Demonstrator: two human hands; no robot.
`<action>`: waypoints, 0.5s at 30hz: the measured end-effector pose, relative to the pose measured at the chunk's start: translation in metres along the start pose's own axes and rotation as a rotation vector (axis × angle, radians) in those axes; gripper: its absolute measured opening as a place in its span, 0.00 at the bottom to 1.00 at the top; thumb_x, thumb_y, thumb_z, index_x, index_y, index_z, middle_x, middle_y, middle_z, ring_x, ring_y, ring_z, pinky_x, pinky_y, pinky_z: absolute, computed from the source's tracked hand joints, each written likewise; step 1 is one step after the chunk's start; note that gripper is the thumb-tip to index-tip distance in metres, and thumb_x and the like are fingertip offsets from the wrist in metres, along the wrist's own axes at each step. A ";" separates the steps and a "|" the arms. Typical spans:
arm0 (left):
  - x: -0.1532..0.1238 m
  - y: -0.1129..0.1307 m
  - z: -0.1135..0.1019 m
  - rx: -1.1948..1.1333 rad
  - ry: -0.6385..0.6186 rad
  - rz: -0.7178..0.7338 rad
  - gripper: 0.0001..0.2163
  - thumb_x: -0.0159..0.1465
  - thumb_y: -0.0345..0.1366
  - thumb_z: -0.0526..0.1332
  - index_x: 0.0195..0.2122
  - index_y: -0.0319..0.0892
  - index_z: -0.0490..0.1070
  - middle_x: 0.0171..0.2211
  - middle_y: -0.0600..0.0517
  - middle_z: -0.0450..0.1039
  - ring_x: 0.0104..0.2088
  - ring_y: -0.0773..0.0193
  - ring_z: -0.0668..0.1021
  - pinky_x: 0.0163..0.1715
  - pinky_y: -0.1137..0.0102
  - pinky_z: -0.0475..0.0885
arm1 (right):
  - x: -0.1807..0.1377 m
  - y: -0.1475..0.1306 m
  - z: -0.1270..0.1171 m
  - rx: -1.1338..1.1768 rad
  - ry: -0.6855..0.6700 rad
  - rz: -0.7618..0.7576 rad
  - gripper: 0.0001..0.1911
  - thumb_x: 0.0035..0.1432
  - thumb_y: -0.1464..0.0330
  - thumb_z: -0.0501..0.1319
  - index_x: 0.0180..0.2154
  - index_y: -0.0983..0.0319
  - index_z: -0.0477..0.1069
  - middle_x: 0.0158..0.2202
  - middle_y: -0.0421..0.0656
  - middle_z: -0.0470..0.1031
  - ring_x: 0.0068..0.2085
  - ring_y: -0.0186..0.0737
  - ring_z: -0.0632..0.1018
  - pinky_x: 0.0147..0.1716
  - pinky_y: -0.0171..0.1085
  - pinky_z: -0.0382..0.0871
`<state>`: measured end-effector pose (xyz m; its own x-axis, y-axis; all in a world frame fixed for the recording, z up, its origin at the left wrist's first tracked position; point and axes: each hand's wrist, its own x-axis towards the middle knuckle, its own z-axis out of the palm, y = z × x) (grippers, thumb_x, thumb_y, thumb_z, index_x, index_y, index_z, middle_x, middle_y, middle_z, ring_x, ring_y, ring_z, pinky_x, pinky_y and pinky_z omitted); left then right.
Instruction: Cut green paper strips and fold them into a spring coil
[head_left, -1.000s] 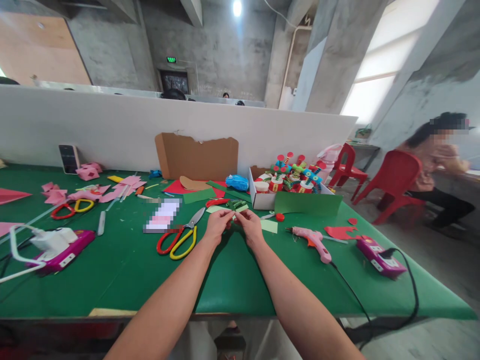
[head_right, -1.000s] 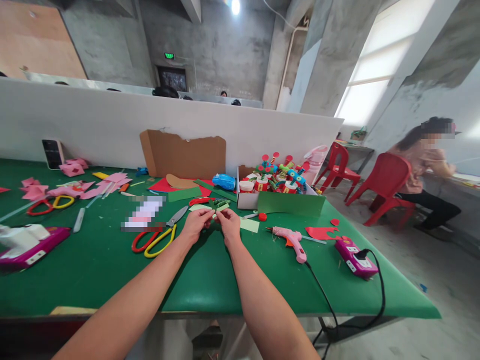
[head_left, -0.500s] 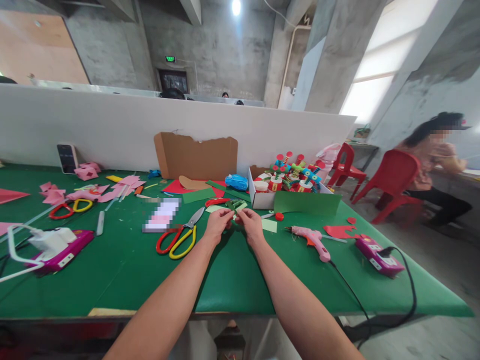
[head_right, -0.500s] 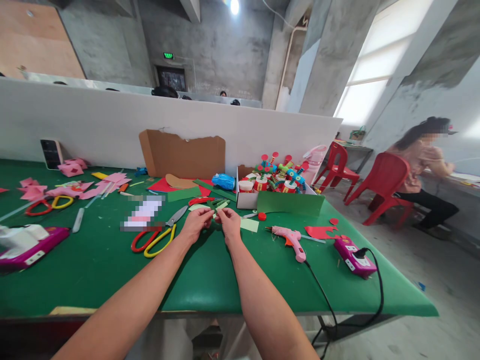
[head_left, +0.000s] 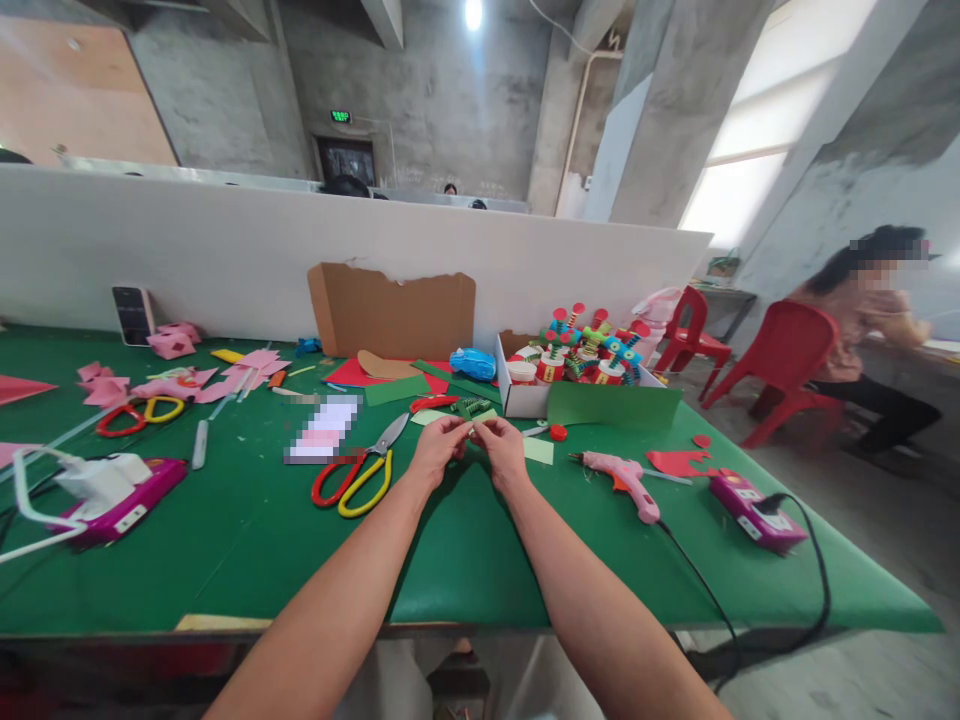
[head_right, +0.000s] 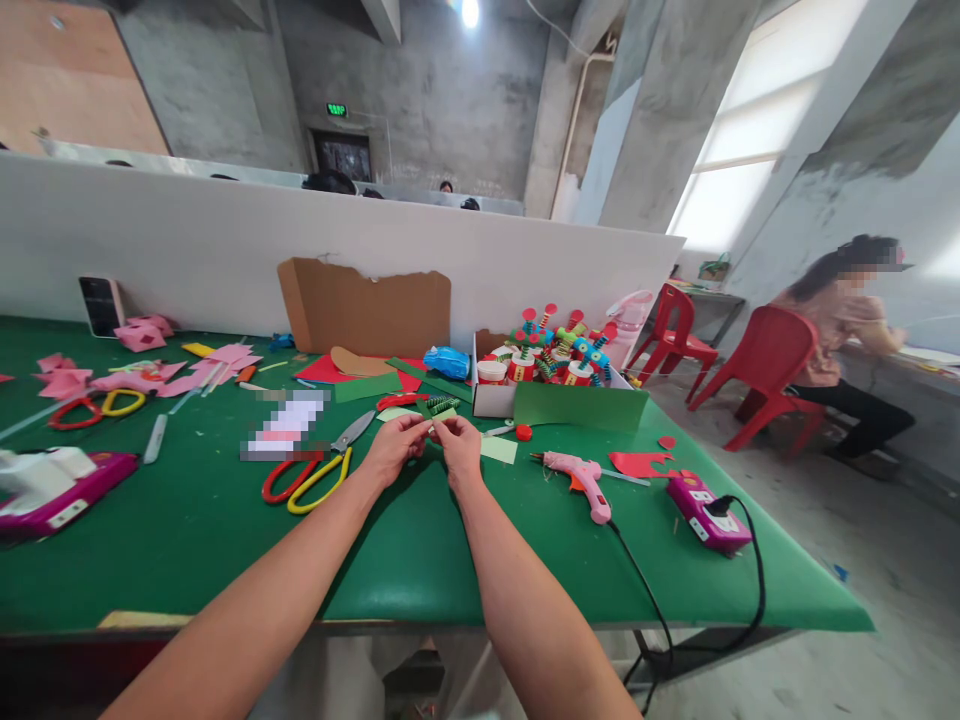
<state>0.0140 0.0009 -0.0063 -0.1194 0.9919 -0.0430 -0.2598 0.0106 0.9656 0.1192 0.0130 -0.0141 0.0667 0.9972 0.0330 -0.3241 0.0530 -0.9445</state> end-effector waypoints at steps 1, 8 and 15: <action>0.000 0.000 0.000 0.007 0.003 0.008 0.21 0.38 0.47 0.71 0.25 0.39 0.66 0.17 0.59 0.64 0.16 0.75 0.64 0.15 0.77 0.55 | 0.000 -0.001 0.000 0.001 -0.006 -0.002 0.13 0.36 0.63 0.70 0.20 0.61 0.69 0.19 0.35 0.70 0.24 0.32 0.72 0.29 0.35 0.70; 0.000 0.002 -0.004 -0.025 -0.018 -0.007 0.20 0.38 0.47 0.70 0.23 0.39 0.67 0.17 0.59 0.64 0.17 0.74 0.65 0.17 0.76 0.58 | 0.001 -0.006 -0.002 0.179 -0.098 0.199 0.11 0.38 0.65 0.68 0.24 0.60 0.68 0.24 0.36 0.75 0.23 0.32 0.74 0.30 0.34 0.71; -0.001 0.003 -0.002 0.006 -0.035 -0.006 0.18 0.39 0.45 0.71 0.23 0.38 0.68 0.16 0.59 0.64 0.16 0.74 0.65 0.16 0.76 0.56 | 0.003 0.001 -0.005 0.196 -0.130 0.212 0.13 0.35 0.66 0.71 0.20 0.61 0.68 0.18 0.34 0.71 0.22 0.30 0.74 0.32 0.33 0.71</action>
<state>0.0111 -0.0002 -0.0042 -0.0839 0.9957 -0.0397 -0.2542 0.0172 0.9670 0.1241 0.0159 -0.0166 -0.1390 0.9847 -0.1046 -0.4945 -0.1606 -0.8542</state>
